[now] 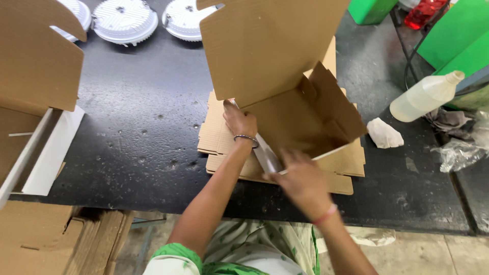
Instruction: The person assembles flat cardboard boxes by folding the sides and inserting white cardboard inserts into the slots. The person repeats this process for multiple boxes, stacking the completed boxes to the side.
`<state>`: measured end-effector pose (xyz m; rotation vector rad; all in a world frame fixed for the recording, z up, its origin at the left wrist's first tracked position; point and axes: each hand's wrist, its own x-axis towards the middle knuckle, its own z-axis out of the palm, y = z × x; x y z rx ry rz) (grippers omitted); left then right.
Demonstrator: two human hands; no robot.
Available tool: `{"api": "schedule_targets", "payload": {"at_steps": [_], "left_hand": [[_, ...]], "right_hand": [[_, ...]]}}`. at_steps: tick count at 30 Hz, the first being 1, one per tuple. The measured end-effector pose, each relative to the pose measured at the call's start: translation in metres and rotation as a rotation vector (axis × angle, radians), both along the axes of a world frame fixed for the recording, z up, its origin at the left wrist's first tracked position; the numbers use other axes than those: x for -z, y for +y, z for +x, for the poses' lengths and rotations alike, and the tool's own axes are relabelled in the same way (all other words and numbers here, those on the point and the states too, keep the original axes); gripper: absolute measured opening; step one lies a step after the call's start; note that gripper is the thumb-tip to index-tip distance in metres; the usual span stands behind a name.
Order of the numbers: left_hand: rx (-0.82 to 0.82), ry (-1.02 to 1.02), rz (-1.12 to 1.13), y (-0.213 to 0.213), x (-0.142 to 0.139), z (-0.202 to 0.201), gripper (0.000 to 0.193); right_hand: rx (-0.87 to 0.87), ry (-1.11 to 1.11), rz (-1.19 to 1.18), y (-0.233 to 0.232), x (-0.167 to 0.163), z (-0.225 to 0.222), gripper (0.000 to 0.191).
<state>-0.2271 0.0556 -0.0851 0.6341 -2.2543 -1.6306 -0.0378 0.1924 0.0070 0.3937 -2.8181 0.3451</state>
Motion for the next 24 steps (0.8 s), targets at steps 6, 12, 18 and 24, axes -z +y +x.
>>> {"api": "schedule_targets", "payload": {"at_steps": [6, 12, 18, 24], "left_hand": [[0.094, 0.396, 0.007, -0.018, 0.000, 0.042, 0.077], [0.626, 0.293, -0.144, -0.032, -0.031, 0.161, 0.038], [0.732, 0.737, -0.846, -0.014, -0.060, 0.090, 0.039], [0.951, 0.537, -0.893, -0.014, -0.050, 0.067, 0.030]], "right_hand": [[0.175, -0.241, 0.115, -0.021, 0.023, -0.028, 0.030], [0.147, -0.046, 0.074, 0.042, 0.020, -0.033, 0.034], [0.108, 0.078, 0.036, 0.033, 0.020, -0.036, 0.034], [0.178, 0.095, 0.036, 0.029, 0.019, -0.036, 0.032]]}}
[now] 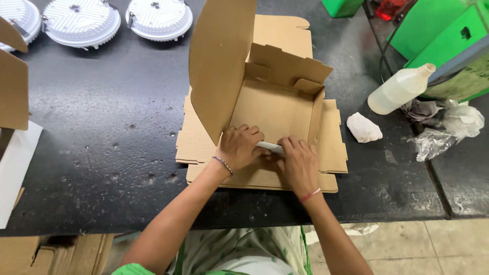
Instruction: The person assembles flat cardboard boxes by folding the sides and inserting white cardboard inserts into the slots. The person repeats this process for multiple boxes, stacking the completed boxes to the side.
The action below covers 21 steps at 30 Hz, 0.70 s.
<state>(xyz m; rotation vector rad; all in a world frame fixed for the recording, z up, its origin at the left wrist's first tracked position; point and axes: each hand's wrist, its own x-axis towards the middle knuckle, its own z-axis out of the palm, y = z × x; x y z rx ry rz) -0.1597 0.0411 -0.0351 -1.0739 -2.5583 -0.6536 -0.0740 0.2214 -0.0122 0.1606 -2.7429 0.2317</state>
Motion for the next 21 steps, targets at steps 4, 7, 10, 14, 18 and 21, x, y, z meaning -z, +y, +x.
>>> {"api": "schedule_targets", "payload": {"at_steps": [4, 7, 10, 14, 18, 21], "left_hand": [[0.029, -0.048, -0.026, -0.001, -0.001, -0.007, 0.030], [0.041, -0.004, -0.015, 0.001, 0.001, -0.010, 0.026], [0.114, 0.090, 0.046, -0.004, 0.005, -0.009, 0.020], [0.181, 0.209, -0.091, -0.038, -0.002, -0.024, 0.016], [-0.362, 0.517, -0.197, -0.097, -0.031, -0.069, 0.054], [-0.499, 0.517, 0.097, -0.109, -0.048, -0.076, 0.074]], "right_hand": [[0.038, -0.055, -0.036, -0.002, 0.001, -0.007, 0.026], [0.014, -0.033, -0.045, -0.004, -0.010, -0.010, 0.027], [-0.067, -0.045, -0.112, -0.009, -0.033, 0.002, 0.029], [-0.167, 0.001, -0.335, -0.001, -0.079, 0.051, 0.038], [0.039, 0.250, -0.501, 0.028, -0.120, 0.088, 0.011], [0.113, 0.271, -0.504, 0.043, -0.125, 0.076, 0.015]]}}
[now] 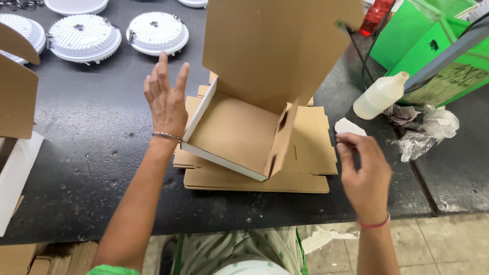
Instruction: The person assembles flat cardboard boxes by folding the sides and inserting white cardboard inserts into the slots. The person repeats this process for multiple boxes, stacking the completed boxes to the side.
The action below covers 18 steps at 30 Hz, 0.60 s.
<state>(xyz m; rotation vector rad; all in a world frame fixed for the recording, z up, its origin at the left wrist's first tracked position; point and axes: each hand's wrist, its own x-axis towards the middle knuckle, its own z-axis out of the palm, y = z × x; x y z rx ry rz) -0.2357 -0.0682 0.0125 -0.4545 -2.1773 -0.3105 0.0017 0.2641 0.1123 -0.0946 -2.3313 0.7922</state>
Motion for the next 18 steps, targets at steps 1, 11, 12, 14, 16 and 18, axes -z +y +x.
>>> {"api": "schedule_targets", "payload": {"at_steps": [1, 11, 12, 14, 16, 18], "left_hand": [[0.048, -0.017, 0.085, 0.004, -0.004, 0.005, 0.071], [0.519, -0.708, -0.312, 0.063, 0.001, 0.136, 0.020], [0.440, -0.710, -0.337, 0.061, 0.003, 0.134, 0.018], [0.276, -0.712, -0.379, 0.052, 0.004, 0.123, 0.018], [0.195, -0.471, -0.326, 0.042, 0.002, 0.110, 0.017], [0.177, -0.326, -0.229, 0.036, -0.004, 0.106, 0.020]], "right_hand": [[-0.052, -0.019, 0.085, 0.003, 0.003, -0.009, 0.020], [-0.360, 0.012, 0.582, 0.014, 0.048, -0.096, 0.023], [-0.366, -0.021, 0.601, 0.016, 0.046, -0.096, 0.012], [-0.400, -0.077, 0.650, 0.017, 0.043, -0.081, 0.011], [-0.403, -0.242, 0.640, 0.016, 0.040, -0.057, 0.014], [-0.357, -0.507, 0.555, 0.007, 0.043, -0.036, 0.017]]}}
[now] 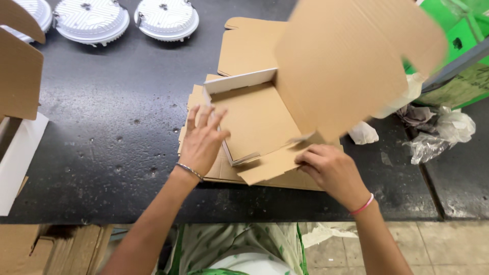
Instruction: The person assembles flat cardboard boxes by folding the sides and inserting white cardboard inserts into the slots. The person repeats this process for multiple boxes, stacking the completed boxes to the side.
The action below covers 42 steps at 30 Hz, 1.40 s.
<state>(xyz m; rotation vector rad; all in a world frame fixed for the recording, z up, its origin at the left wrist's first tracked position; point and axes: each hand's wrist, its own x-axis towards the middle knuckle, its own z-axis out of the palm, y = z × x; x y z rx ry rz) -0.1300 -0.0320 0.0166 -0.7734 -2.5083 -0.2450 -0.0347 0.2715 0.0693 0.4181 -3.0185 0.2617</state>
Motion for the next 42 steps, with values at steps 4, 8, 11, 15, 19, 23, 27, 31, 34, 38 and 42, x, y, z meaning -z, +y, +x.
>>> {"api": "schedule_targets", "payload": {"at_steps": [4, 8, 11, 15, 19, 23, 27, 31, 34, 38, 42], "left_hand": [[0.102, -0.279, 0.311, 0.008, -0.020, 0.017, 0.029], [0.199, -0.389, 0.226, 0.031, -0.027, 0.053, 0.073], [0.145, -0.253, 0.250, 0.040, -0.018, 0.058, 0.076], [0.113, -0.246, 0.193, 0.047, 0.000, 0.051, 0.051], [0.087, -0.335, 0.185, 0.056, 0.007, 0.046, 0.031], [0.065, -0.489, 0.127, 0.057, -0.003, 0.022, 0.026], [0.106, -0.651, 0.019, 0.055, -0.014, 0.002, 0.027], [0.165, -0.468, 0.031, 0.059, -0.010, 0.027, 0.028], [0.150, -0.370, 0.048, 0.065, -0.002, 0.043, 0.031], [0.147, -0.440, 0.084, 0.065, 0.004, 0.027, 0.022], [0.152, -0.623, 0.062, 0.059, 0.006, -0.007, 0.024]], "right_hand": [[-0.012, 0.154, -0.016, -0.008, -0.003, 0.009, 0.063], [-0.019, 0.148, 0.035, -0.007, 0.000, -0.003, 0.072], [-0.026, 0.141, 0.038, -0.006, 0.012, -0.013, 0.062], [-0.049, 0.157, 0.014, 0.000, 0.024, -0.023, 0.052], [-0.097, 0.117, -0.028, 0.003, 0.023, -0.036, 0.046], [0.008, -0.147, -0.020, 0.002, 0.012, -0.052, 0.044], [-0.122, -0.031, -0.023, -0.001, 0.004, -0.056, 0.040], [-0.122, -0.234, -0.011, 0.007, -0.003, -0.050, 0.057], [-0.212, -0.286, -0.059, 0.019, -0.005, -0.050, 0.074], [-0.175, -0.271, 0.001, 0.021, -0.002, -0.057, 0.060], [-0.132, -0.260, 0.056, 0.009, -0.006, -0.072, 0.050]]}}
